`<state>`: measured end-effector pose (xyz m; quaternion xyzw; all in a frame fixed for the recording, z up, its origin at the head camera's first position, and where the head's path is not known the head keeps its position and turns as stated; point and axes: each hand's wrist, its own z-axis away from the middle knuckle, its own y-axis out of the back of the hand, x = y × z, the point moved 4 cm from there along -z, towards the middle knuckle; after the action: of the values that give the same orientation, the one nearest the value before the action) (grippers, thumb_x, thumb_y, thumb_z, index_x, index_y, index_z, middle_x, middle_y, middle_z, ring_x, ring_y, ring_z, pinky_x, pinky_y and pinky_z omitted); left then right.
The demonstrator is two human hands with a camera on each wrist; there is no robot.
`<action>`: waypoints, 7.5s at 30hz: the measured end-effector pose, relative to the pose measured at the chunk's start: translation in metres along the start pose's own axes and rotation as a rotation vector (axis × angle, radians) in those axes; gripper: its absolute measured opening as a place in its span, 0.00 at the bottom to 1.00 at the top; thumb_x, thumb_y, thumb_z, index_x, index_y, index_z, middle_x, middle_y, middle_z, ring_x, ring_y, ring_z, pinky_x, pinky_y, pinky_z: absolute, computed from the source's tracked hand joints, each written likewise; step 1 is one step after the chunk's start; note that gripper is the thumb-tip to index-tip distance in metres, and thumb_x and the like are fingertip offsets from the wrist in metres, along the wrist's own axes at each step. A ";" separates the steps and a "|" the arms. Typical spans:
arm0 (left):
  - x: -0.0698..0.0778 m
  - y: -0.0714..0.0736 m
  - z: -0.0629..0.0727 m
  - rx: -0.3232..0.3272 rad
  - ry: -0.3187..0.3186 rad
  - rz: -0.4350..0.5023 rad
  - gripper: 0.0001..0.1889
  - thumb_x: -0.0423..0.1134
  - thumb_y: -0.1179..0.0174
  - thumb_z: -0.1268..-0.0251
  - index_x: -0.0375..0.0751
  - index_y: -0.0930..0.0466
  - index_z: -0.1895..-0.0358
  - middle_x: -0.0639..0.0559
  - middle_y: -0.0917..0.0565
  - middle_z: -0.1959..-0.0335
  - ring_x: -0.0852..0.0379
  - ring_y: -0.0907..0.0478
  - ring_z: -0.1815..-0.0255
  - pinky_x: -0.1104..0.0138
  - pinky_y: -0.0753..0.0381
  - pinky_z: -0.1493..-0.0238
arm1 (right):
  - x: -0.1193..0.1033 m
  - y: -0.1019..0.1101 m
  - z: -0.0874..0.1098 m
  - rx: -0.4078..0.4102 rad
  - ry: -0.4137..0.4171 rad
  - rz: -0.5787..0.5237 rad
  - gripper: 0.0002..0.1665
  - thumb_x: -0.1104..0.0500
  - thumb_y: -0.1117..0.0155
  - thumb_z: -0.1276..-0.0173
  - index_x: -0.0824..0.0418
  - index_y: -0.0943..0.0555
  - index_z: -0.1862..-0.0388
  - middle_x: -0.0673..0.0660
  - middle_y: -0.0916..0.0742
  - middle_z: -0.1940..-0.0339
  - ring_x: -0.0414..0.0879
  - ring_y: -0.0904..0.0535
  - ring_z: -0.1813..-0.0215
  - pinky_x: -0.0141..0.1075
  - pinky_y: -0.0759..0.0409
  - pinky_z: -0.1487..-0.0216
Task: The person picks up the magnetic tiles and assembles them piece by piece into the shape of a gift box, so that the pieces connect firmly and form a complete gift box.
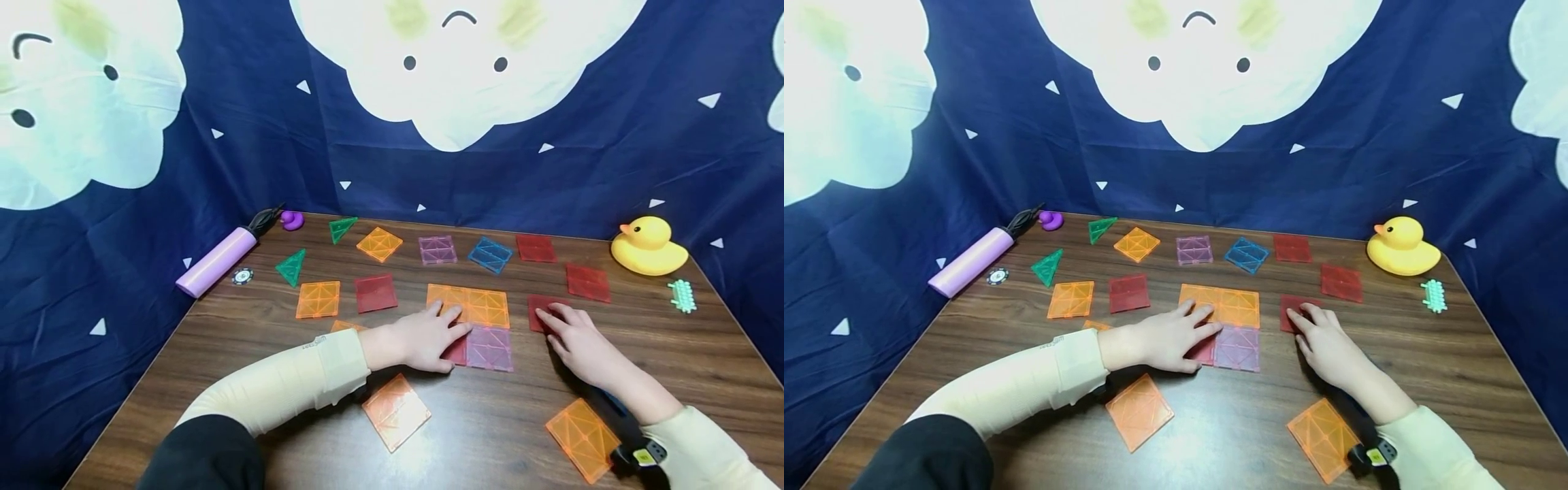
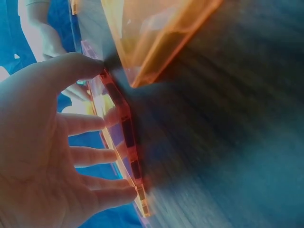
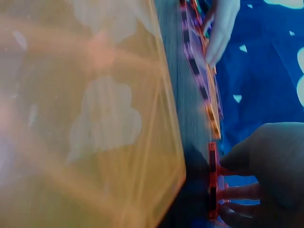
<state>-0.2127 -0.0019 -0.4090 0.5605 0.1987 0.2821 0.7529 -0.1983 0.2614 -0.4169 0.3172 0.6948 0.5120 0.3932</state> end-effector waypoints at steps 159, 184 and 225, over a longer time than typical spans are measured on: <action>-0.076 -0.002 0.116 0.374 0.121 0.262 0.33 0.47 0.42 0.24 0.29 0.35 0.26 0.33 0.35 0.25 0.33 0.38 0.25 0.45 0.38 0.28 | -0.028 -0.021 -0.012 -0.167 0.171 -0.167 0.44 0.37 0.32 0.32 0.48 0.32 0.21 0.62 0.36 0.20 0.68 0.48 0.21 0.70 0.39 0.32; -0.049 -0.032 0.123 0.084 -0.024 0.232 0.38 0.49 0.44 0.32 0.36 0.37 0.22 0.35 0.41 0.21 0.36 0.47 0.21 0.48 0.40 0.26 | -0.027 -0.022 -0.014 -0.154 0.168 -0.157 0.45 0.38 0.31 0.33 0.48 0.33 0.21 0.62 0.36 0.20 0.67 0.48 0.21 0.71 0.41 0.32; -0.029 -0.015 0.086 0.134 -0.106 0.148 0.35 0.48 0.42 0.34 0.34 0.31 0.27 0.34 0.34 0.26 0.35 0.37 0.28 0.50 0.32 0.30 | -0.029 -0.022 -0.015 -0.162 0.184 -0.156 0.45 0.41 0.28 0.35 0.50 0.32 0.22 0.64 0.35 0.20 0.69 0.46 0.22 0.70 0.39 0.32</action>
<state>-0.1789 -0.0870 -0.3986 0.6368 0.1352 0.2928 0.7003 -0.1979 0.2241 -0.4293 0.1810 0.7070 0.5611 0.3906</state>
